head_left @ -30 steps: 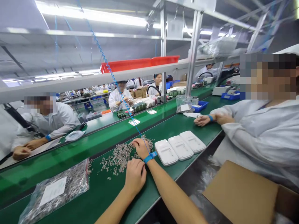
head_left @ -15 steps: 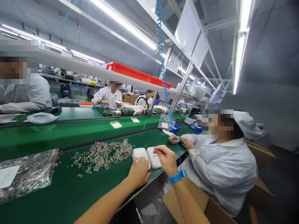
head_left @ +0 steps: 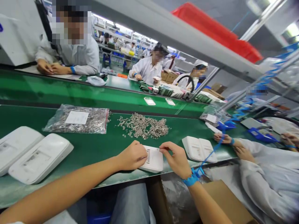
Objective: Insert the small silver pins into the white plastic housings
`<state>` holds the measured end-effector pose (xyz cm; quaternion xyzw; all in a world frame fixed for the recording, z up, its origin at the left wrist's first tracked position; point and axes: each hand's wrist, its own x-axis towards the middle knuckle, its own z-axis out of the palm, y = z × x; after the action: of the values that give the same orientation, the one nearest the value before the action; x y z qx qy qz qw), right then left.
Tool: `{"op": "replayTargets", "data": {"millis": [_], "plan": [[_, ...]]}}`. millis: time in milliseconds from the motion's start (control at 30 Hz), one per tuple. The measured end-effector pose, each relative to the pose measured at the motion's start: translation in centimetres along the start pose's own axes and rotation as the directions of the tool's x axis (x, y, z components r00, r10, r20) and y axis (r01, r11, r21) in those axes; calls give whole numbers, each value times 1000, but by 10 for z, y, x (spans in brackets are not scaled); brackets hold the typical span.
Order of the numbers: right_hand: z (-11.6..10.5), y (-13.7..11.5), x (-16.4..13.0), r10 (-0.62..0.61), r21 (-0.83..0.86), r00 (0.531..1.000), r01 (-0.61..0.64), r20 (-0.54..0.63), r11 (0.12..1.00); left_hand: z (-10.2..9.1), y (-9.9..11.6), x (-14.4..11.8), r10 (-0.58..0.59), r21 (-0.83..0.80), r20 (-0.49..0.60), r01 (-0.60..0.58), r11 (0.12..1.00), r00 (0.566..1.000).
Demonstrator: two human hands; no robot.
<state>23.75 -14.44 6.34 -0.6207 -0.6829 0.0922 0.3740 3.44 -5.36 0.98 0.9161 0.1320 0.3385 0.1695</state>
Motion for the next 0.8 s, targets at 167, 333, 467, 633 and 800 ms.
{"op": "replayTargets", "data": {"millis": [167, 333, 467, 633, 800], "plan": [[18, -18, 15, 6, 98, 996, -14, 87, 995, -4, -4, 7, -104, -211, -152, 70, 975, 983], [26, -24, 23, -1, 160, 996, -13, 91, 987, 0, -13, 5, -75, -261, -133, 38, 964, 988], [34, -26, 26, -18, 81, 996, 11, 83, 997, -4, -30, 7, -180, -143, -134, 161, 977, 974], [38, -28, 36, 12, -52, 955, 3, 296, 999, -6, -50, 8, -295, 2, 14, 295, 955, 955], [43, -34, 38, 16, -243, 931, 79, 365, 967, -9, -51, 9, -295, -13, 122, 299, 954, 948]]}}
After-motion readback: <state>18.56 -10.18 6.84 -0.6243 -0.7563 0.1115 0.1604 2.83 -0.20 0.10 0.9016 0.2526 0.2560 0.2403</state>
